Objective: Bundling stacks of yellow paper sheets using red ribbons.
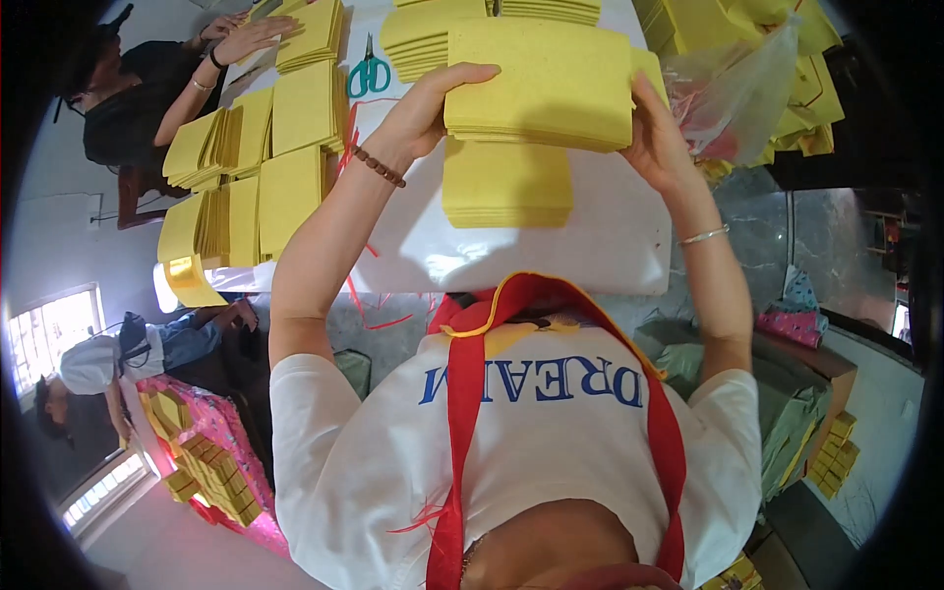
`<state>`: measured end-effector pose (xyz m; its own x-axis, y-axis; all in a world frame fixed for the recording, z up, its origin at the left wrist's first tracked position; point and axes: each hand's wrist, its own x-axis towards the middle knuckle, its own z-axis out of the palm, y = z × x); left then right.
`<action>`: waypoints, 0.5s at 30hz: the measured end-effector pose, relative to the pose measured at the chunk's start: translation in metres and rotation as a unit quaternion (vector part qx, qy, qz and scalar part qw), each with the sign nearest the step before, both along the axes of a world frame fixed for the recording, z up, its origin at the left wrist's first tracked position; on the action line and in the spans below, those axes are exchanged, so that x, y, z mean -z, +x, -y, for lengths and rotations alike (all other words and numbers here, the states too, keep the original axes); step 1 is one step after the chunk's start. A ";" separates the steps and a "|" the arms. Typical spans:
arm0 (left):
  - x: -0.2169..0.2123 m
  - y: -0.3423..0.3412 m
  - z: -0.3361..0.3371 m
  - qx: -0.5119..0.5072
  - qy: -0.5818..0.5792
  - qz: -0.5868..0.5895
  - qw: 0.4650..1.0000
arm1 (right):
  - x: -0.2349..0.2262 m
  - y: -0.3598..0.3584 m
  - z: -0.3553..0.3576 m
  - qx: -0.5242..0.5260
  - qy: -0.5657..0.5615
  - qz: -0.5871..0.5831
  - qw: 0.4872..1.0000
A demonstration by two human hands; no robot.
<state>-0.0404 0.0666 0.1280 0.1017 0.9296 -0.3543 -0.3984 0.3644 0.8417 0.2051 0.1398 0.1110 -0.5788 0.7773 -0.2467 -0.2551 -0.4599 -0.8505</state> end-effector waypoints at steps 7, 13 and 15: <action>0.023 -0.004 0.023 -0.004 -0.035 -0.051 0.998 | 0.009 -0.009 0.017 -0.100 -0.003 0.158 0.982; 0.044 -0.010 0.039 -0.025 -0.030 -0.067 0.997 | 0.010 -0.015 0.032 -0.155 -0.028 0.132 0.979; 0.055 -0.013 0.044 -0.013 -0.047 -0.093 0.994 | 0.014 -0.016 0.035 -0.150 -0.036 0.132 0.979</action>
<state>-0.0535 0.0227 0.0732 0.0024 0.8933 -0.4495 -0.2492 0.4358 0.8648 0.1893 0.1050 0.0972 -0.6862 0.5578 -0.4669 0.1253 -0.5416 -0.8312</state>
